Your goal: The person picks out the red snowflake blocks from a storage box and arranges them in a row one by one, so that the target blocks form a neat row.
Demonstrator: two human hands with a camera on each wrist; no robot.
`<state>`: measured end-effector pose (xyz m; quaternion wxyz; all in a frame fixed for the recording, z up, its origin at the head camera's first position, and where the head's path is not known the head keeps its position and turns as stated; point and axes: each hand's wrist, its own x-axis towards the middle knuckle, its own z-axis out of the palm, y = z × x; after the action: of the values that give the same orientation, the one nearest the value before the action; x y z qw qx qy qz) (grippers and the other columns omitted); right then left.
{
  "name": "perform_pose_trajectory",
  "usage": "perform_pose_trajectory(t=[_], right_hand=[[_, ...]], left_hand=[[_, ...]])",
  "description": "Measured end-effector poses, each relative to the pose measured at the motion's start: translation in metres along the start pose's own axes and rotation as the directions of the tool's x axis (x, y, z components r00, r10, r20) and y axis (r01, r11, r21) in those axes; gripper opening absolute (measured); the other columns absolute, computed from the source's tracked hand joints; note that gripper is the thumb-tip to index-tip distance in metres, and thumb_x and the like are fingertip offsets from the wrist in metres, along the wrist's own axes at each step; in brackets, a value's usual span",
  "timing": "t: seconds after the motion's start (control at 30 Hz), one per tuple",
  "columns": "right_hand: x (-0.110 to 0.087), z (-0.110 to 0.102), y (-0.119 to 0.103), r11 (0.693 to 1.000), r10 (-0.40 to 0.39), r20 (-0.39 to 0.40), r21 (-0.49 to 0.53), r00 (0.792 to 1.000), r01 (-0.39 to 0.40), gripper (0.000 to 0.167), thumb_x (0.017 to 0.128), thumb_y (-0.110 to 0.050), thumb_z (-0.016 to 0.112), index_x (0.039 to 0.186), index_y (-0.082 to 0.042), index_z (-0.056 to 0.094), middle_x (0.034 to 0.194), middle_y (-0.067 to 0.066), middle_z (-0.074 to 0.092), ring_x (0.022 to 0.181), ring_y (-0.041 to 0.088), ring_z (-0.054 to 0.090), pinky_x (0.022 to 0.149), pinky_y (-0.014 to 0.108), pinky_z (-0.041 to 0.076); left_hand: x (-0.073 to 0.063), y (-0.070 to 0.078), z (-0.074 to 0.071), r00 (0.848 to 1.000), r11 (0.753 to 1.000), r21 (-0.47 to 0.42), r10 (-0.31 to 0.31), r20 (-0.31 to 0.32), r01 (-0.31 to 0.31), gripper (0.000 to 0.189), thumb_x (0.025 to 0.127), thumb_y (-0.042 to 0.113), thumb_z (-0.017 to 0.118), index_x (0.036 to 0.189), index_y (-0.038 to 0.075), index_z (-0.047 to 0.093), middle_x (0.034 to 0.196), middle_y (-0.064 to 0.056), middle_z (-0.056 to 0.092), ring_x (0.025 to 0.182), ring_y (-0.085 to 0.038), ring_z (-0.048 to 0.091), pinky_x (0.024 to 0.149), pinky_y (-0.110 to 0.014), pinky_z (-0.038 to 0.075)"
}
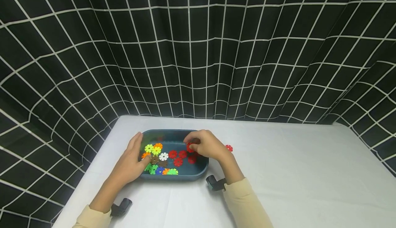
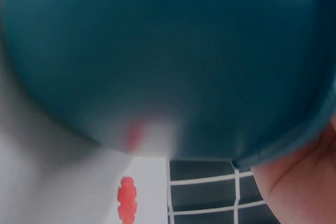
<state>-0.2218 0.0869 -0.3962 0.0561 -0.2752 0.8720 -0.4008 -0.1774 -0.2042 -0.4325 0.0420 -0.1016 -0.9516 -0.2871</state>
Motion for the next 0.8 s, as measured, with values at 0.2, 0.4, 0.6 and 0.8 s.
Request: perform_pose_trajectory(t=[0.2, 0.4, 0.6, 0.8], right_hand=[[-0.004, -0.011, 0.006, 0.993, 0.071, -0.107, 0.104, 0.992, -0.060, 0.025, 0.084, 0.010, 0.071, 0.106, -0.001, 0.073, 0.087, 0.004, 0.068, 0.075, 0.015, 0.066, 0.066, 0.028, 0.058], [-0.009, -0.025, 0.012, 0.965, 0.213, -0.198, 0.193, 0.957, -0.175, 0.019, 0.083, 0.006, 0.075, 0.101, -0.001, 0.073, 0.080, 0.004, 0.065, 0.069, 0.020, 0.069, 0.066, 0.032, 0.058], [-0.018, -0.042, 0.021, 0.946, 0.316, -0.260, 0.158, 0.912, -0.283, 0.011, 0.084, 0.000, 0.077, 0.093, -0.004, 0.072, 0.075, 0.005, 0.068, 0.068, 0.026, 0.068, 0.064, 0.035, 0.058], [-0.029, -0.056, 0.040, 0.903, 0.429, -0.286, 0.122, 0.857, -0.412, 0.008, 0.085, -0.003, 0.075, 0.093, -0.003, 0.072, 0.076, 0.006, 0.069, 0.068, 0.025, 0.066, 0.063, 0.032, 0.055]], left_hand=[[0.000, 0.001, 0.000, 1.000, 1.000, 0.004, -0.002, 0.002, 0.002, 0.083, 0.091, 0.020, 0.062, 0.158, -0.003, 0.017, 0.164, -0.020, 0.014, 0.144, -0.047, 0.027, 0.106, -0.069, 0.029], [-0.001, 0.001, -0.001, 1.000, 1.000, 0.001, -0.001, 0.002, 0.001, 0.083, 0.091, 0.020, 0.062, 0.157, -0.003, 0.017, 0.164, -0.021, 0.014, 0.144, -0.048, 0.026, 0.106, -0.070, 0.029], [0.000, -0.001, 0.000, 1.000, 1.000, 0.008, 0.007, 0.002, -0.007, 0.084, 0.092, 0.020, 0.062, 0.158, -0.003, 0.016, 0.164, -0.021, 0.014, 0.143, -0.048, 0.027, 0.106, -0.069, 0.029], [0.000, 0.001, -0.001, 1.000, 1.000, 0.005, 0.013, 0.003, -0.013, 0.083, 0.092, 0.020, 0.062, 0.158, -0.004, 0.016, 0.163, -0.022, 0.014, 0.143, -0.049, 0.026, 0.106, -0.070, 0.029]])
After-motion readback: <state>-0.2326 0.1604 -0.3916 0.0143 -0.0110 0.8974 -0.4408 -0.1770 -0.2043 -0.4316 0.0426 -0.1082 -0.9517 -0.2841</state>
